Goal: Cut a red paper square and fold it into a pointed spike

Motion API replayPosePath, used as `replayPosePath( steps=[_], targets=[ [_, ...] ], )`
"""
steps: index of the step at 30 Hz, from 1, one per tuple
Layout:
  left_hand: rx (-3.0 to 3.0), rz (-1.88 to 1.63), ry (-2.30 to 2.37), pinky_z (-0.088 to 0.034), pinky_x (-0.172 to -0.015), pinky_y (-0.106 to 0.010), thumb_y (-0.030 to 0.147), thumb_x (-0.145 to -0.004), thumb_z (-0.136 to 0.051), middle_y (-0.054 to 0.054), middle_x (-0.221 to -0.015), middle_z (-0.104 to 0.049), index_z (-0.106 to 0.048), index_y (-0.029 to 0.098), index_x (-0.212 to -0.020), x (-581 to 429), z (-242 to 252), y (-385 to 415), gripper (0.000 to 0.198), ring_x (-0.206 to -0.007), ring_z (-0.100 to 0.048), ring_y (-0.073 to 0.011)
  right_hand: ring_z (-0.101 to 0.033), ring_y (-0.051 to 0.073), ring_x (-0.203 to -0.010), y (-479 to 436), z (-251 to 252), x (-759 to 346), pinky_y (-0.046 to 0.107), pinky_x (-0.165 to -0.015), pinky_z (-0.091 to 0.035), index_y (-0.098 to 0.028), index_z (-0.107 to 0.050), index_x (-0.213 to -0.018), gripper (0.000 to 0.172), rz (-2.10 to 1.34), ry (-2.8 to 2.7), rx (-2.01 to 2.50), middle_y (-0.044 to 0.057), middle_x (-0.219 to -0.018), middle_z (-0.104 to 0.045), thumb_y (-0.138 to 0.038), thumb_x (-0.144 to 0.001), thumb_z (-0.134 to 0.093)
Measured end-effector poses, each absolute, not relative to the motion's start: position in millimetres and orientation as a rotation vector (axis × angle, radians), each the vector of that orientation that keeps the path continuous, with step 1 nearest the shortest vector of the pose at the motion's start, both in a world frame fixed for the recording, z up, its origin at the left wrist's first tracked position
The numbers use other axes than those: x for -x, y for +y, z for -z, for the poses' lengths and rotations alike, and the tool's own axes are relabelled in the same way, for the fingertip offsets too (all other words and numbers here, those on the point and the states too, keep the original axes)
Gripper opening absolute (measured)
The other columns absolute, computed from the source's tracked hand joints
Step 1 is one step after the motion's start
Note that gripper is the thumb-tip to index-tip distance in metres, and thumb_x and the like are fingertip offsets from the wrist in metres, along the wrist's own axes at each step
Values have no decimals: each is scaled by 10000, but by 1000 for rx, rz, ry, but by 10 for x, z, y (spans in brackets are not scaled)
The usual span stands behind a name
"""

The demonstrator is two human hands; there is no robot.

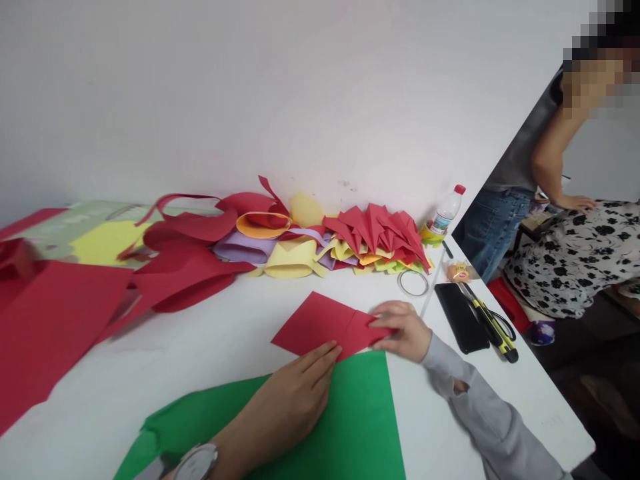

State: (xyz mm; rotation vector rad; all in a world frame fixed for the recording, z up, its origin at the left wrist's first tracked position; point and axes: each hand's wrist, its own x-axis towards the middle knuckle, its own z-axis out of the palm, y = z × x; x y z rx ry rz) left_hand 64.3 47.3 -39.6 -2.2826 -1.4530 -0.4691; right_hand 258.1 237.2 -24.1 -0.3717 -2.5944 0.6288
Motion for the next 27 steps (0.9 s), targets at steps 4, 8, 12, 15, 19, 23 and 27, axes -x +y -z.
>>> replayPosePath(
  steps=[4, 8, 12, 15, 19, 23, 27],
  targets=[
    [2227, 570, -1414, -546, -915, -363, 69, -936, -332, -128, -1092, -720, -710, 91, -1004, -624, 397, 512, 385, -1039, -656, -228, -560, 223, -1139, 2204, 367, -2478, 417, -992, -345, -281, -723, -999, 252, -230, -2731, 173, 41, -1136, -703, -479, -848, -684],
    [2162, 671, -1448, -579, -821, -345, 100, -972, -319, -104, -968, -730, -695, 106, -939, -609, 406, 571, 378, -894, -673, -203, -582, 169, -1003, 2157, 425, -2384, 432, -1030, -276, -273, -696, -962, 141, 107, -2657, 48, 10, -1029, -720, -310, -967, -560],
    [2186, 621, -1397, -579, -787, -352, 5, -916, -298, -113, -933, -718, -672, 96, -951, -590, 388, 574, 386, -862, -671, -214, -579, 172, -924, 2121, 363, -2311, 382, -936, -358, -237, -675, -965, 237, 234, -2582, -67, 30, -973, -710, -443, -948, -559],
    [2160, 590, -1346, -574, -784, -349, -20, -899, -295, -142, -989, -710, -648, 72, -1023, -579, 384, 560, 386, -904, -669, -224, -578, 167, -856, 2055, 308, -2264, 360, -862, -393, -217, -666, -951, 200, 269, -2500, -74, 30, -909, -704, -369, -972, -538],
    [2144, 610, -1316, -566, -764, -350, -2, -901, -348, -144, -948, -707, -642, 69, -990, -591, 404, 577, 316, -862, -668, -225, -565, 146, -751, 1912, 258, -2194, 339, -802, -417, -160, -649, -872, 208, 377, -2448, -116, 31, -793, -683, -154, -982, -473],
    [2109, 630, -1302, -548, -736, -379, 11, -885, -386, -134, -911, -703, -657, 88, -948, -633, 405, 587, 289, -828, -655, -236, -540, 140, -662, 1806, 232, -2149, 335, -736, -434, -143, -643, -812, 225, 402, -2416, -196, 27, -706, -649, -123, -958, -472],
    [2074, 612, -1275, -519, -751, -390, 24, -890, -386, -129, -894, -701, -680, 109, -896, -613, 333, 567, 306, -835, -642, -239, -534, 151, -645, 1855, 232, -2188, 353, -706, -435, -143, -643, -840, 238, 392, -2391, -203, 43, -704, -652, -140, -951, -432]
  ],
)
